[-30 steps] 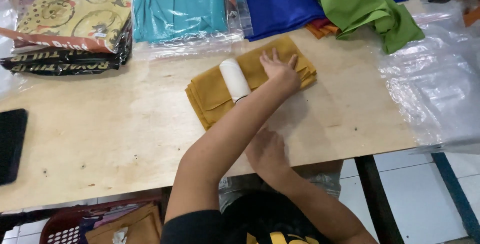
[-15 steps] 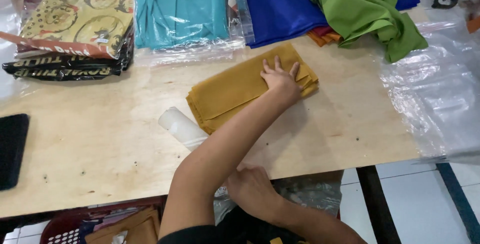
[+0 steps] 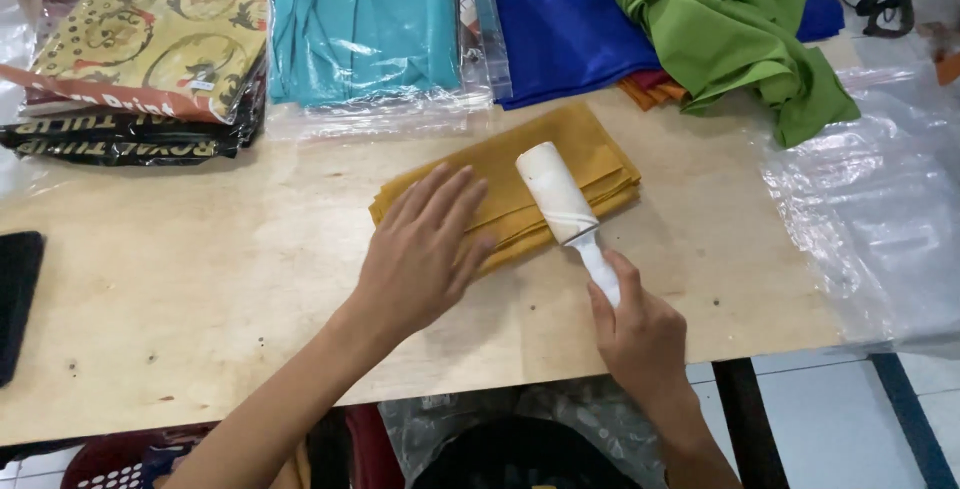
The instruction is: The person folds a mustard-colored cloth on a low wooden table, using a white rolling pin to smooth the fabric. They then place the folded cloth into a clear plastic bag, seal it, and set it aside with other packaged items.
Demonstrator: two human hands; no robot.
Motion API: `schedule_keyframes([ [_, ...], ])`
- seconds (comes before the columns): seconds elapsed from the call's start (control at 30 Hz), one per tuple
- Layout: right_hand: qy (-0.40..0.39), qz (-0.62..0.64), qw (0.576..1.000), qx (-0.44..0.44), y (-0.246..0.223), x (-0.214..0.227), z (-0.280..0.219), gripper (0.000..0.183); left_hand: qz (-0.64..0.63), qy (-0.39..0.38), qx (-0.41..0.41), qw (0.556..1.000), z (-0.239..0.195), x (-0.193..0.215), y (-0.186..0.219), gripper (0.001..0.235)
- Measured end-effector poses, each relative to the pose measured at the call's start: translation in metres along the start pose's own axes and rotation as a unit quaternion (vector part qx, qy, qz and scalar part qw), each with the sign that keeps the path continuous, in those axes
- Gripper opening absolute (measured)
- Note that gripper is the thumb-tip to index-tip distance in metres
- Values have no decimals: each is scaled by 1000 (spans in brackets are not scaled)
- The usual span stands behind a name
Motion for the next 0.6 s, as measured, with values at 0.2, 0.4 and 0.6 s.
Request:
schedule_keyframes([
  [0.2,-33,17,997,64,-32,5,21,51,84,-81,106,987,-58,-58,-55,70],
  [0.4,-161,-31,986,-32,-21,23,42,47,21,-173,181,968,-62,-67,-62,71],
  [0.6,-146,-71,969,-186,36,36,64,47,16,-174,181,968,-64,-66,-60,70],
])
Point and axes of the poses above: each hand's wrist, its own z-axis towards the middle knuckle, its own x-axis out of the back of the hand, y = z × x, the point moved 3 cm from there along z, towards the middle knuckle, and after that the axes turned 8 degrees about -y, right-handed, at the moved point
